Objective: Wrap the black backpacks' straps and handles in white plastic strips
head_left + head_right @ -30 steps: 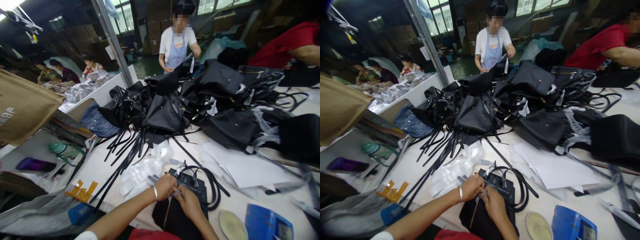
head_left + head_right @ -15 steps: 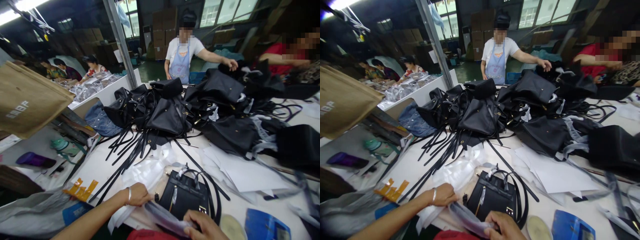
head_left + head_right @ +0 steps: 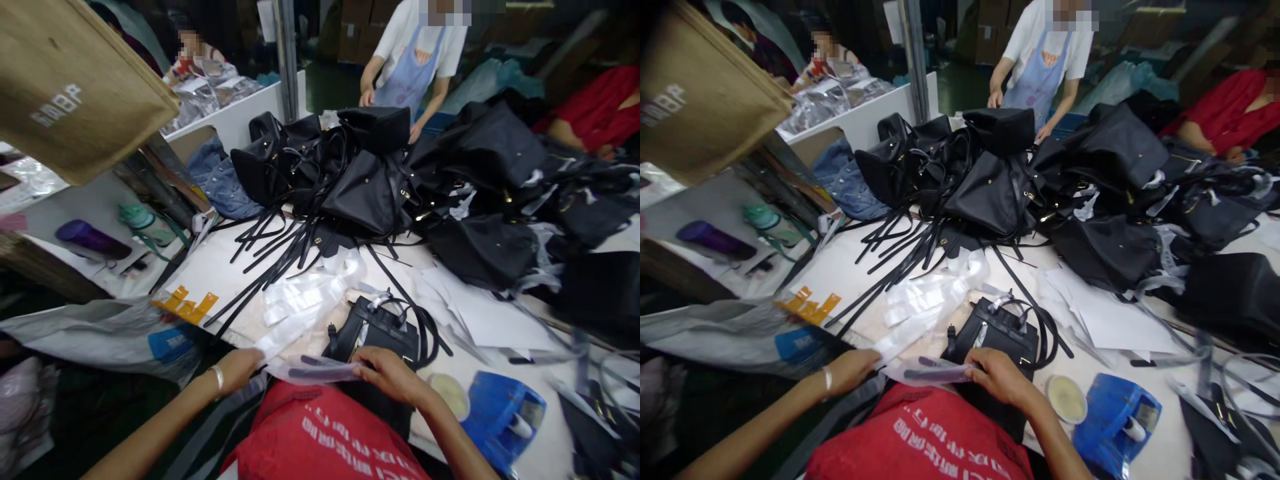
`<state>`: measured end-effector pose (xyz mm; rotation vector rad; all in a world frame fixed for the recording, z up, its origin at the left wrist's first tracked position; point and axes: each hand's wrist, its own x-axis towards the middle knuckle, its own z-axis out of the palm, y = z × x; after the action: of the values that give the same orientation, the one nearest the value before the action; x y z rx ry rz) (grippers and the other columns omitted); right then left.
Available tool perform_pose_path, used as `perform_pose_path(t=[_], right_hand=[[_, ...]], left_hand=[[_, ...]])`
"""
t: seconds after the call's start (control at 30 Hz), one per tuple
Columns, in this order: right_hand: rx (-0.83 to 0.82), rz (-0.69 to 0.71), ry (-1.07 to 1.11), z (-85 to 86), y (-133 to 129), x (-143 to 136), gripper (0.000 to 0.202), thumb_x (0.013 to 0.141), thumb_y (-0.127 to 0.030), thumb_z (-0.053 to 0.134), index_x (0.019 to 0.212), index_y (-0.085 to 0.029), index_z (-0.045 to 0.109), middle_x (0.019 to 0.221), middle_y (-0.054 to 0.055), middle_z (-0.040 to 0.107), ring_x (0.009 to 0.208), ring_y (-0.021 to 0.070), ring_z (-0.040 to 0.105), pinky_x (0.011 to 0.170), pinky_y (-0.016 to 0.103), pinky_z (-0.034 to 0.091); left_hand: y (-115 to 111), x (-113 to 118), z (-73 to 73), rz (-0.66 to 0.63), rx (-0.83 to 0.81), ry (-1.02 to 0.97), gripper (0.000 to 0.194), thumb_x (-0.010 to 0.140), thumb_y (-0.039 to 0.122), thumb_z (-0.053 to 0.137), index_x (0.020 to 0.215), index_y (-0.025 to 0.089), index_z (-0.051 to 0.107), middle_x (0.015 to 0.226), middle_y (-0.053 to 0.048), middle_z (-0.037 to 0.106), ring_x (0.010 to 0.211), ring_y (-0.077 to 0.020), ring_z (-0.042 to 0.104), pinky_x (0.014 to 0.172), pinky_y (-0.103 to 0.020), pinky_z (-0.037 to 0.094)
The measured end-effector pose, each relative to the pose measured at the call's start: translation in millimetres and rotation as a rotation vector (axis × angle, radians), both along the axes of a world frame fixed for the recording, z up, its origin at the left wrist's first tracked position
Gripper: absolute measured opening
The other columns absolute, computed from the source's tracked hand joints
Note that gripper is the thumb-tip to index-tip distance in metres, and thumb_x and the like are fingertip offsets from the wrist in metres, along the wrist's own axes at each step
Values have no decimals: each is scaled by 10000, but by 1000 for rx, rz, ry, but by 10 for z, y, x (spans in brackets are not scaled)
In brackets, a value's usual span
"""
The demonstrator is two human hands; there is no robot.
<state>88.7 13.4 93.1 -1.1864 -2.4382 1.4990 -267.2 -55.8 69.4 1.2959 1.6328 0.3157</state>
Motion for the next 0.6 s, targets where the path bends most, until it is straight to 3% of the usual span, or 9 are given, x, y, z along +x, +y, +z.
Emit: perform_pose_path(t=[0.03,0.1,0.2,0.27,0.37,0.47,0.6], right_hand=[[10,14,4,17,-5,-33,153,866,-296,499,843,-205,621,807,-1,633,730,148,551,657,228,374],[26,32,16,61,-23,-74,156,864,-297,500,849,-203,623,797,-3,632,722,145,547,653,225,371],[41,5,44,118,-69,-64,153,863,-292,501,874,-201,623,811,-2,637,743,147,557,671,227,380],[49,-44,62,129,-114,-5,145,865,-280,499,888,-204,620,826,-2,641,763,148,567,681,227,387],[73,-143,77,98,-203,154,148,864,-281,508,956,-214,604,874,4,649,793,155,580,701,235,401],[108,-225,83,21,-311,373,185,868,-295,507,1028,-235,577,928,8,650,841,169,585,743,256,412],[87,-235,89,-102,-427,645,194,883,-254,459,1044,-250,567,932,4,651,843,165,591,755,265,419]], left_hand=[[109,161,30,-54,46,-41,239,735,371,576,880,207,673,924,-59,693,941,-243,611,901,-355,429],[306,551,112,-279,195,-188,350,810,358,518,1123,219,589,1183,-66,614,1097,-223,547,971,-338,379],[425,1127,178,-496,140,-373,436,743,381,625,1143,224,557,1128,-54,640,1037,-220,581,910,-328,416],[381,1400,129,-469,-50,-501,343,754,409,609,1012,185,578,897,-42,688,831,-191,639,767,-304,465],[245,1610,-12,-279,-256,-654,289,800,436,544,875,158,523,687,-24,662,587,-139,617,589,-251,445],[138,1693,-75,-141,-281,-714,322,798,468,541,856,157,489,677,-32,669,513,-115,592,529,-220,404],[53,1813,-17,-57,-338,-720,359,786,503,548,838,155,478,664,-46,684,505,-123,602,522,-225,404]])
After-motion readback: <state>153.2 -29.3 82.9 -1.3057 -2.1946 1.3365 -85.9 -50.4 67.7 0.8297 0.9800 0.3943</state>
